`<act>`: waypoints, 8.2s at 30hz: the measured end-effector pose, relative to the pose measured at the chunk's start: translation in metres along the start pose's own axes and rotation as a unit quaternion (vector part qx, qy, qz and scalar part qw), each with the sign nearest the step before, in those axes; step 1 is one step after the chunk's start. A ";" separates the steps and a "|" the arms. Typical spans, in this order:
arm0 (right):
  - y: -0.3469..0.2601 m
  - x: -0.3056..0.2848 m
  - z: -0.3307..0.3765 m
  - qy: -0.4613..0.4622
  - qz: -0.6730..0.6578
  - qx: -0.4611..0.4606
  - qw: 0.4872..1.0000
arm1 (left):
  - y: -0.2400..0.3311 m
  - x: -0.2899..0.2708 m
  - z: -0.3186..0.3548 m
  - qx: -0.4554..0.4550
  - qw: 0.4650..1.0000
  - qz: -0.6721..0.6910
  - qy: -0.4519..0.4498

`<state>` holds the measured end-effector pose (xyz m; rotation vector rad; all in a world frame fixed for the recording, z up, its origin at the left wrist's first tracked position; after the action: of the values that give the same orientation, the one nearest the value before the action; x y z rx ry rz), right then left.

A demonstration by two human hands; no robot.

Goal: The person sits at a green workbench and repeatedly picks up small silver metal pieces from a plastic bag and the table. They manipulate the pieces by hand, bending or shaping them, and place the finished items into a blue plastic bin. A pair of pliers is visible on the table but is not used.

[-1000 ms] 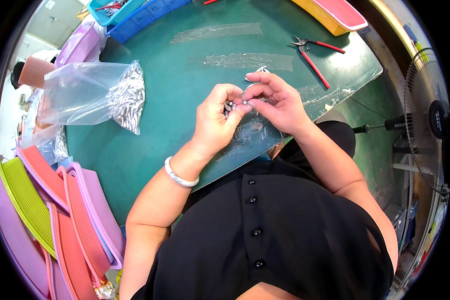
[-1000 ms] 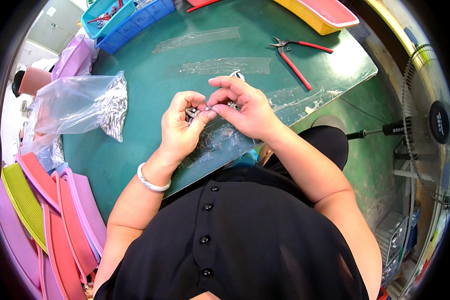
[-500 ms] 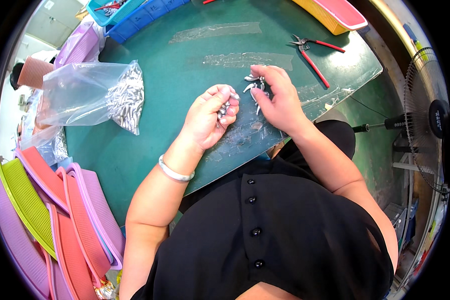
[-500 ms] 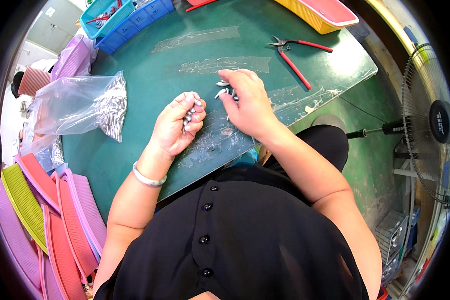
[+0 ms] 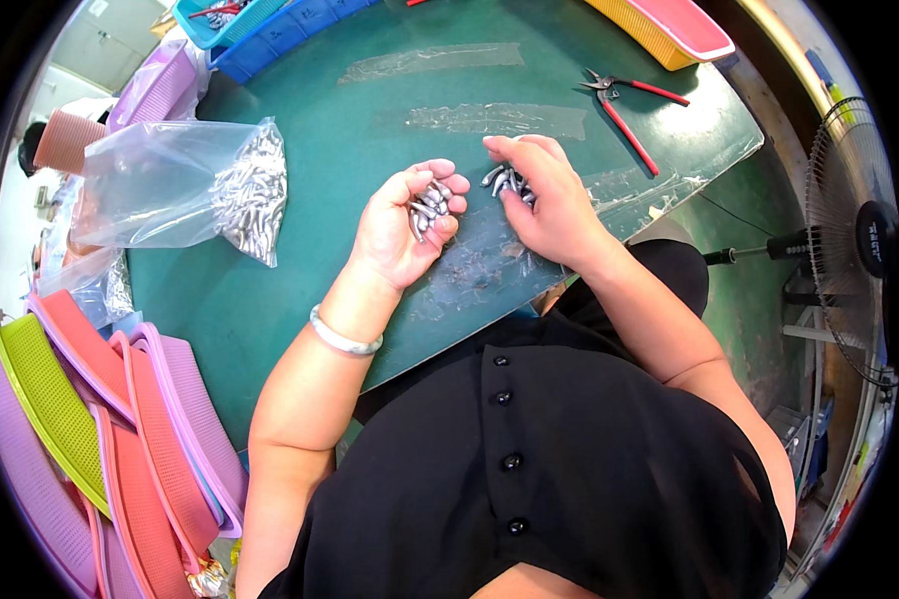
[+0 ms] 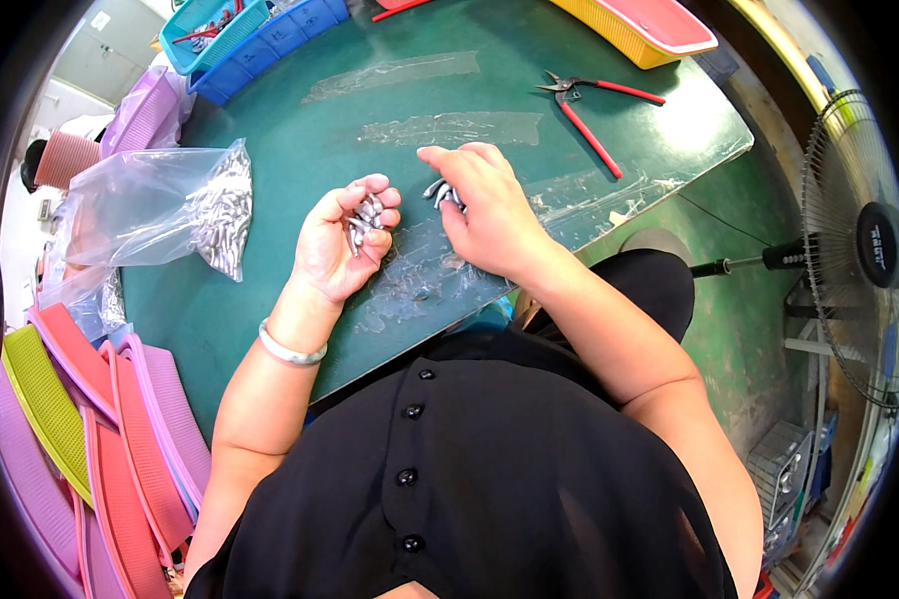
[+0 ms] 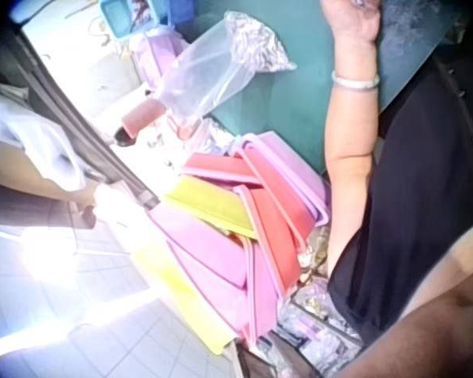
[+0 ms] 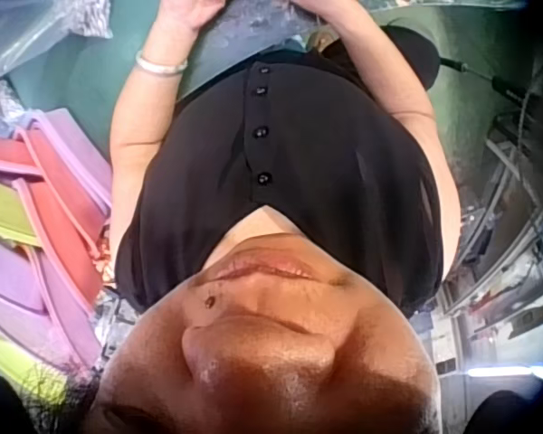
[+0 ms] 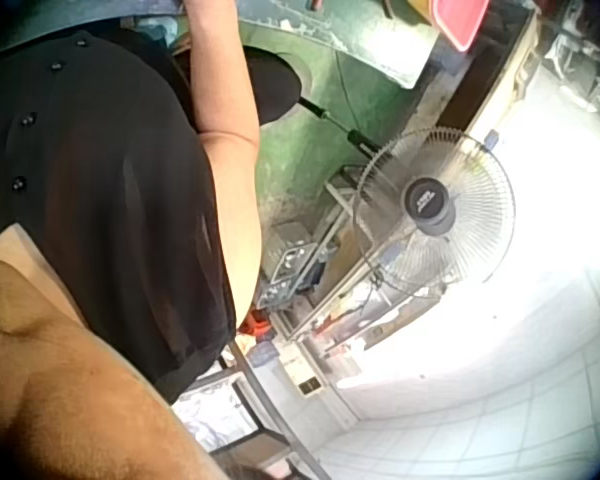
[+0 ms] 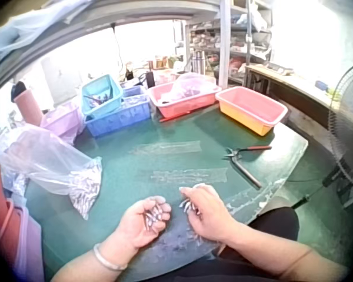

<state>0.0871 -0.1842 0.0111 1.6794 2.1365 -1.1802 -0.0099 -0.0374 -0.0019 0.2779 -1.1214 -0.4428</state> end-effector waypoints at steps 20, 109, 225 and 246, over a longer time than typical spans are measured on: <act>0.001 0.005 0.003 -0.023 0.022 -0.023 0.999 | -0.010 0.016 0.004 0.041 0.953 -0.286 0.095; -0.010 -0.002 0.004 -0.035 0.117 -0.047 0.991 | -0.014 0.028 0.014 0.398 0.678 -0.601 0.141; -0.004 -0.005 0.005 -0.056 -0.138 -0.051 0.988 | -0.019 0.029 0.013 0.367 0.705 -0.602 0.082; -0.004 -0.006 0.004 -0.035 -0.148 -0.039 0.988 | -0.018 0.028 0.014 0.377 0.697 -0.606 0.064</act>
<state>0.0841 -0.1916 0.0136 1.3011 2.4122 -1.1887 -0.0162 -0.0667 0.0181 1.8242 -0.7849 -1.0786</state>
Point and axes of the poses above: each hand's wrist, its own z-axis away from the middle knuckle, its own x-axis out of the palm, y = z × x, the point moved 2 cm from there along -z, towards the middle knuckle, and after that the axes turned 9 degrees about -x, right-handed, at the moved point
